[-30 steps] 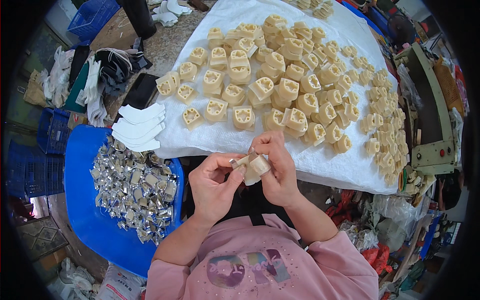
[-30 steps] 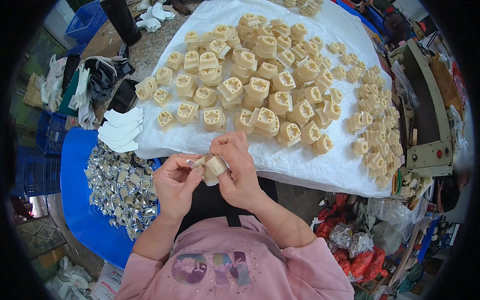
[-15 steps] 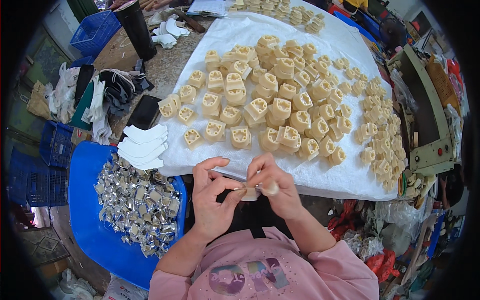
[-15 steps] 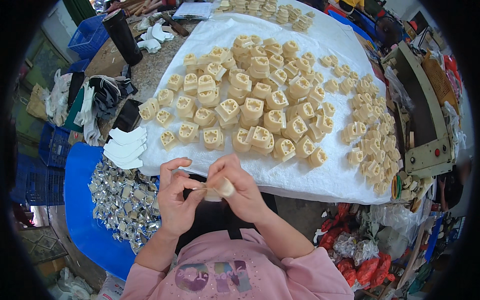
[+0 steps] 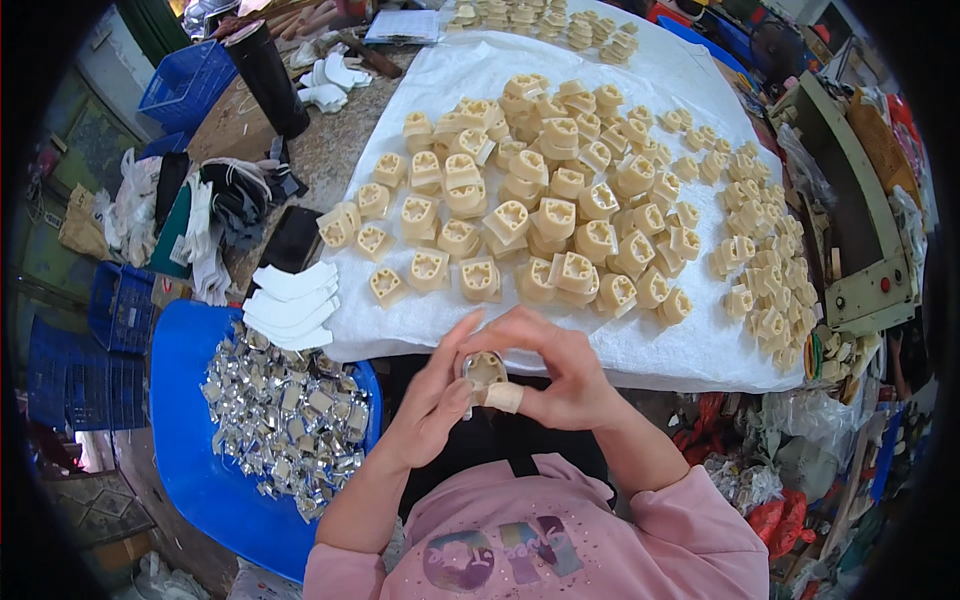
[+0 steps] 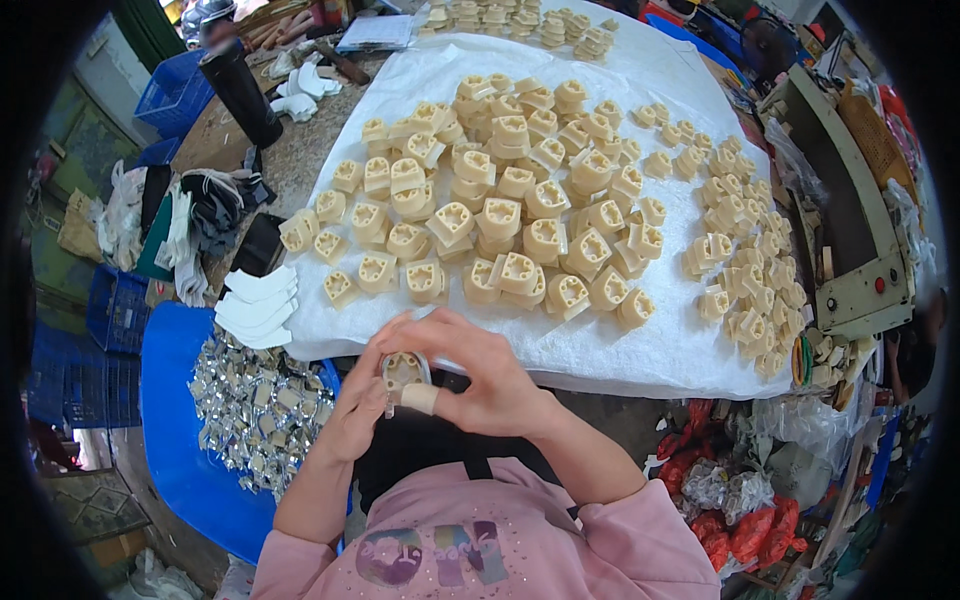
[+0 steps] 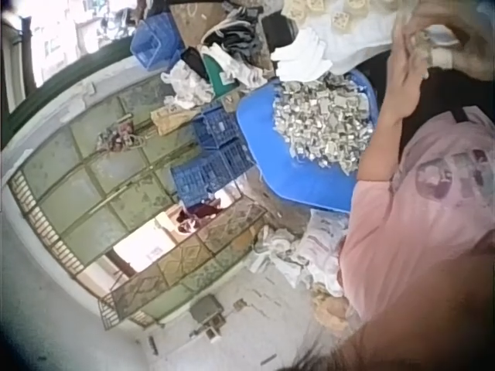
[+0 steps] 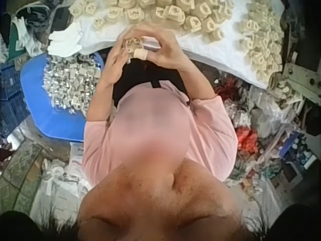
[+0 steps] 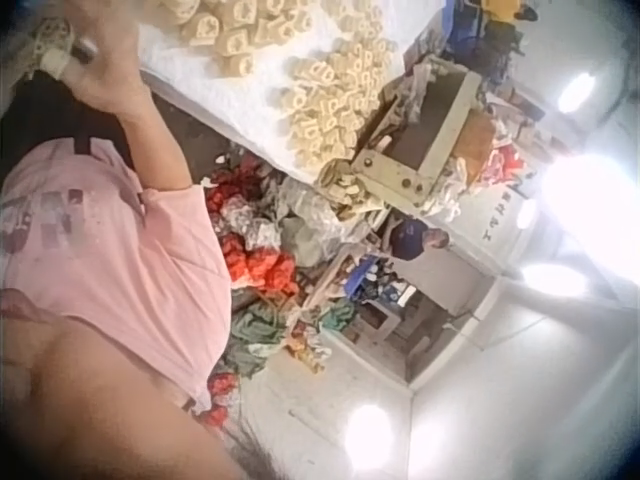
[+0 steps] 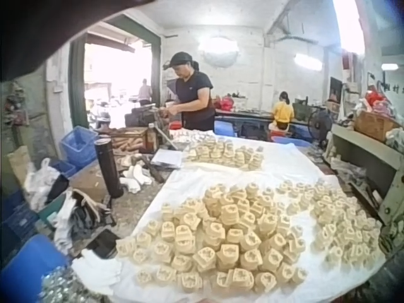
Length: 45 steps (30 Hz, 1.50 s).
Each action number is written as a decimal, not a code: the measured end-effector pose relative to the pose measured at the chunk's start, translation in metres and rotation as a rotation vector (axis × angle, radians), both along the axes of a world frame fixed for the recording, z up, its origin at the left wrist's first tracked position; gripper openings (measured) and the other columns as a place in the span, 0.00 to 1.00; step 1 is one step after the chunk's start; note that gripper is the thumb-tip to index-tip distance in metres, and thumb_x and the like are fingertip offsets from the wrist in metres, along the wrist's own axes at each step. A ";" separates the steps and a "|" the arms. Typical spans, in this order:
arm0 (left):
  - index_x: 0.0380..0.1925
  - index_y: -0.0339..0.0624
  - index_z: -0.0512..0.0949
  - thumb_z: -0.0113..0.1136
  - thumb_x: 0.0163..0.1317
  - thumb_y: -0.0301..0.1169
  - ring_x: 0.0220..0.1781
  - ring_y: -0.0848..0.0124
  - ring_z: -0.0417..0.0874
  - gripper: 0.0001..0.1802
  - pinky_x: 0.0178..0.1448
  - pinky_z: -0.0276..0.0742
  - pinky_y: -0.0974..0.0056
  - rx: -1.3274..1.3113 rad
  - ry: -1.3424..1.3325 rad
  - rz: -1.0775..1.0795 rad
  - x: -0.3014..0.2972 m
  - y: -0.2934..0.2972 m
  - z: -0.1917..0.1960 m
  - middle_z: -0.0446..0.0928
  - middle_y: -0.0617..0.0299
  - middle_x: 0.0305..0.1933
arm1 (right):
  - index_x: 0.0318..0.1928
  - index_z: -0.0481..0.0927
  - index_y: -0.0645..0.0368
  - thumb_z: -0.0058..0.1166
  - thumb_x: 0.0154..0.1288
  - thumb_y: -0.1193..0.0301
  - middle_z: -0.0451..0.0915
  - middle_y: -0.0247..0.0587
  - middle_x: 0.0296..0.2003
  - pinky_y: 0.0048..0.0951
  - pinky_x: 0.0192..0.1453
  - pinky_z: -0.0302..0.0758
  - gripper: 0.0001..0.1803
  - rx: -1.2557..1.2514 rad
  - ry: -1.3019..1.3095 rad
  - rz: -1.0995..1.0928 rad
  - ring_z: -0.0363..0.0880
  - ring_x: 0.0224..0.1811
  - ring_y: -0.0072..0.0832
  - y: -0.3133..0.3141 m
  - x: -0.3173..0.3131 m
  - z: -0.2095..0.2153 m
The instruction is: The person is manually assembling or finishing small beige molded shoe components by inserting white structural inserts.
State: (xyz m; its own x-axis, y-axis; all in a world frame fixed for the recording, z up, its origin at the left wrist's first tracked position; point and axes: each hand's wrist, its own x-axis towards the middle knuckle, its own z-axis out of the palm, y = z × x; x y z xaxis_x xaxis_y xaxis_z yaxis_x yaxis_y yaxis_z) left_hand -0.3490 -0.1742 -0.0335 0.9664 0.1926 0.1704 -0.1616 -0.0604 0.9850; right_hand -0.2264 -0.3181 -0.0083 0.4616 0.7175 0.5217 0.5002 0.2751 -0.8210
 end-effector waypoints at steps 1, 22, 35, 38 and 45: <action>0.68 0.35 0.52 0.43 0.66 0.48 0.54 0.68 0.70 0.37 0.51 0.67 0.66 -0.164 0.042 -0.059 0.002 -0.004 0.000 0.68 0.49 0.56 | 0.56 0.70 0.57 0.65 0.48 0.79 0.82 0.38 0.43 0.35 0.47 0.74 0.32 -0.063 0.007 0.014 0.78 0.43 0.36 0.000 -0.003 0.002; 0.62 0.29 0.53 0.34 0.70 0.52 0.54 0.68 0.69 0.36 0.58 0.64 0.66 0.008 -0.155 0.254 0.014 -0.042 0.003 0.66 0.51 0.54 | 0.42 0.74 0.58 0.47 0.67 0.70 0.73 0.38 0.42 0.26 0.44 0.73 0.07 -0.042 0.486 0.118 0.73 0.41 0.27 0.018 -0.026 -0.029; 0.62 0.39 0.55 0.40 0.71 0.38 0.44 0.77 0.70 0.24 0.48 0.67 0.69 -0.131 -0.103 0.388 0.015 -0.040 -0.007 0.67 0.60 0.47 | 0.58 0.68 0.61 0.38 0.68 0.71 0.70 0.45 0.47 0.32 0.56 0.65 0.19 0.079 0.376 0.010 0.70 0.49 0.36 0.023 -0.042 -0.036; 0.66 0.43 0.51 0.42 0.70 0.48 0.47 0.75 0.72 0.32 0.50 0.69 0.67 -0.168 -0.103 0.285 0.014 -0.034 -0.013 0.67 0.60 0.50 | 0.58 0.68 0.62 0.37 0.69 0.69 0.71 0.42 0.44 0.30 0.50 0.68 0.20 0.035 0.288 -0.094 0.71 0.43 0.32 0.023 -0.039 -0.034; 0.72 0.56 0.37 0.32 0.60 0.70 0.43 0.69 0.75 0.48 0.43 0.72 0.64 -0.776 -0.047 -0.016 0.016 -0.018 -0.004 0.72 0.58 0.49 | 0.65 0.61 0.60 0.33 0.75 0.54 0.70 0.34 0.41 0.21 0.33 0.67 0.28 -0.108 0.668 0.067 0.67 0.31 0.18 0.013 -0.030 -0.023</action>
